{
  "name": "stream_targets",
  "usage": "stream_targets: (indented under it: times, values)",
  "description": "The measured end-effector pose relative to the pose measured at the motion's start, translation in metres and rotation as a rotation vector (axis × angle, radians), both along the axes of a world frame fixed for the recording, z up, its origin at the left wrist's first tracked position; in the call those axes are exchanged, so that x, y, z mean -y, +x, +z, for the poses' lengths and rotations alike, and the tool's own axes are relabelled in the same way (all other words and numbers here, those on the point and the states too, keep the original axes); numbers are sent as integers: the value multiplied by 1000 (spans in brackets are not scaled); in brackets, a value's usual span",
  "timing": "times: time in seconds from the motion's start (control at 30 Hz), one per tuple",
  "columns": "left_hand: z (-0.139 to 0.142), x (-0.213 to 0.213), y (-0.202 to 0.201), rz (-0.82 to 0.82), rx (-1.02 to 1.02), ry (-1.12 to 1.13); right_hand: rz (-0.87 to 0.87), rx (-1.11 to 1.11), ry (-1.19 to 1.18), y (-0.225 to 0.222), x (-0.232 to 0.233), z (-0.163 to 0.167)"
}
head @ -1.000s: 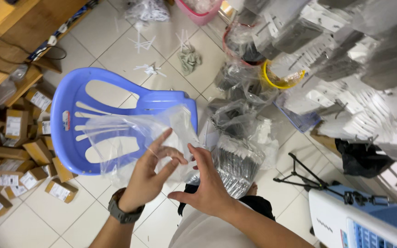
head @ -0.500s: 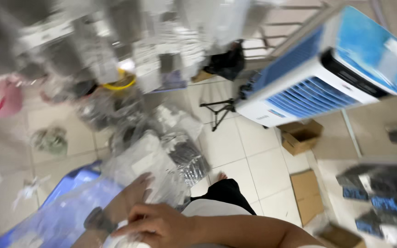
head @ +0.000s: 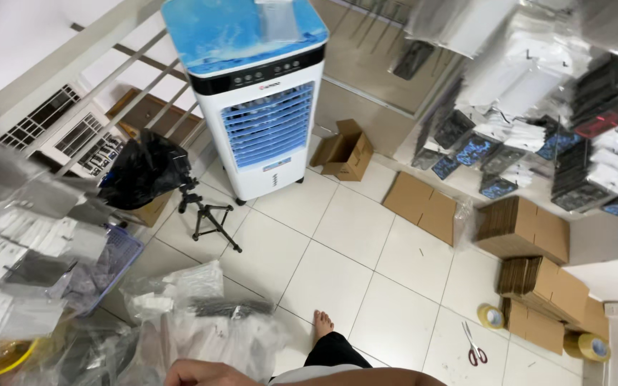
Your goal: The person sits on the floor and tapes small cardboard boxes closed using a tape dispenser and scissors. They then stand and organize plastic-wrapped items from a blue chair onto a metal rack, hanging them on hooks.
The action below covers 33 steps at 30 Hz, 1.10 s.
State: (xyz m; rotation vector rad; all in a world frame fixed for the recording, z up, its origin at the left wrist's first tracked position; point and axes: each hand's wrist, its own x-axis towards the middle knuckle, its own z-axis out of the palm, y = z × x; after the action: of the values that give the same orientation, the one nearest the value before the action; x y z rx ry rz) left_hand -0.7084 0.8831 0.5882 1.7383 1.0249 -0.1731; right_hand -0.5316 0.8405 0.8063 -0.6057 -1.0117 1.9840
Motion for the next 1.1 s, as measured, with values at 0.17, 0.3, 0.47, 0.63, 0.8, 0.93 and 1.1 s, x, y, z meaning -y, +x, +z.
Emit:
stream_targets:
  times: [0.17, 0.3, 0.47, 0.63, 0.8, 0.93, 1.1]
  values:
    - [54, -15, 130, -2, 317, -201, -315, 79, 717, 94, 8, 17]
    - [88, -27, 203, -80, 437, -242, -339, 198, 649, 144, 17, 49]
    - [102, -28, 264, -232, 466, -265, -453, 284, 511, 197, 15, 87]
    - [113, -40, 320, -361, 508, -179, -317, 328, 548, 231, -8, 101]
    - [115, -68, 334, -369, 656, 256, -406, 206, 174, 369, -73, 33]
    - [91, -103, 330, -401, 321, -329, -349, 982, -581, 449, -109, -109]
    - [53, -189, 316, -485, 521, 246, -150, 198, -439, 416, -102, -206]
